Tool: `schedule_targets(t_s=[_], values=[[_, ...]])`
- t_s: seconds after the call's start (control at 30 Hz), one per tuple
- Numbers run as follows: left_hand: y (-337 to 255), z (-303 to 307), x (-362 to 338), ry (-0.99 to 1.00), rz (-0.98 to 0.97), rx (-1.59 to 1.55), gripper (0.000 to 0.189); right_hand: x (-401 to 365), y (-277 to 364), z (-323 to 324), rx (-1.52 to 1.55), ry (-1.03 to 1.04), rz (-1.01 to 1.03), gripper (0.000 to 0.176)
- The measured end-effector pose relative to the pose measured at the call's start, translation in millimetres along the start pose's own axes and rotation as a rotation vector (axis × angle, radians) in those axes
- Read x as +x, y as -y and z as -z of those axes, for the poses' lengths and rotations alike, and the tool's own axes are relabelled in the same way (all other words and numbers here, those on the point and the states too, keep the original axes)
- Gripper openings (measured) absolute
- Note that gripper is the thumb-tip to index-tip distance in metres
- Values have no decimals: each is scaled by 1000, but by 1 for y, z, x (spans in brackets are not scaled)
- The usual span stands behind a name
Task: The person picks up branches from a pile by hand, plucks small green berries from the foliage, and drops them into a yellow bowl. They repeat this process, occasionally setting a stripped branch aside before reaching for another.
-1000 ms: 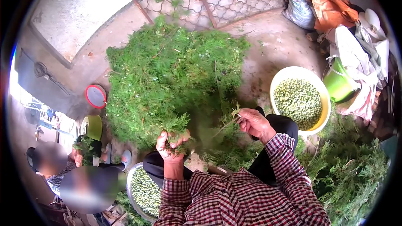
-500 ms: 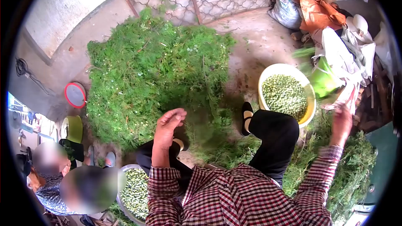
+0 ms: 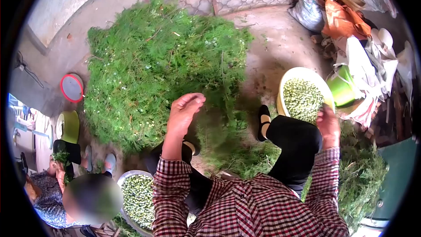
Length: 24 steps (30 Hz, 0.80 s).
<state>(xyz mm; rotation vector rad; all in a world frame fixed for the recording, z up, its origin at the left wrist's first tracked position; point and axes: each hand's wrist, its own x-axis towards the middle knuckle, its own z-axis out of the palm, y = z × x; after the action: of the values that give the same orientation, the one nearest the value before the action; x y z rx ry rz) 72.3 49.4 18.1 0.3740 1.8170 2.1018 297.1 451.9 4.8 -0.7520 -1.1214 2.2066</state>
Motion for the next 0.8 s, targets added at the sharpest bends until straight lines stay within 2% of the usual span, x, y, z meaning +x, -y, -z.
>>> schedule_targets(t_s=[0.03,0.07,0.1,0.17,0.2,0.23,0.27,0.3,0.37,0.5,0.6,0.63,0.73,0.77,0.8], values=[[5,6,4,-6,-4,12,19,1,-25,-33,-205,46,14,22],[12,13,7,-38,29,15,19,0,-47,-65,-544,109,-8,27],[22,19,10,-70,63,15,19,2,-71,-85,-739,276,-84,31],[36,30,18,-132,164,-20,21,25,-140,-95,-1296,526,-60,35],[38,34,22,-135,182,-45,21,35,-187,-85,-1382,615,75,31],[37,35,26,-140,197,-67,22,34,-214,-90,-1487,777,75,30],[34,37,32,-144,209,-86,23,37,-244,-87,-1516,932,111,31],[33,39,36,-124,214,-111,22,31,-262,-95,-1648,1007,14,32],[25,38,39,-110,214,-80,20,18,-290,-107,-1737,1081,-160,33],[15,45,34,-102,218,-43,18,10,-347,-110,-1691,1274,-335,47],[13,53,32,-130,229,-41,17,6,-373,-113,-1732,1211,-440,52],[15,55,31,-149,226,-45,17,9,-376,-116,-1759,1213,-531,57],[11,60,28,-158,276,-72,17,21,-385,-125,-1885,1222,-744,57],[11,60,27,-152,278,-73,17,23,-389,-122,-1922,1231,-757,57],[11,61,26,-146,279,-75,17,24,-398,-110,-1975,1291,-679,57]])
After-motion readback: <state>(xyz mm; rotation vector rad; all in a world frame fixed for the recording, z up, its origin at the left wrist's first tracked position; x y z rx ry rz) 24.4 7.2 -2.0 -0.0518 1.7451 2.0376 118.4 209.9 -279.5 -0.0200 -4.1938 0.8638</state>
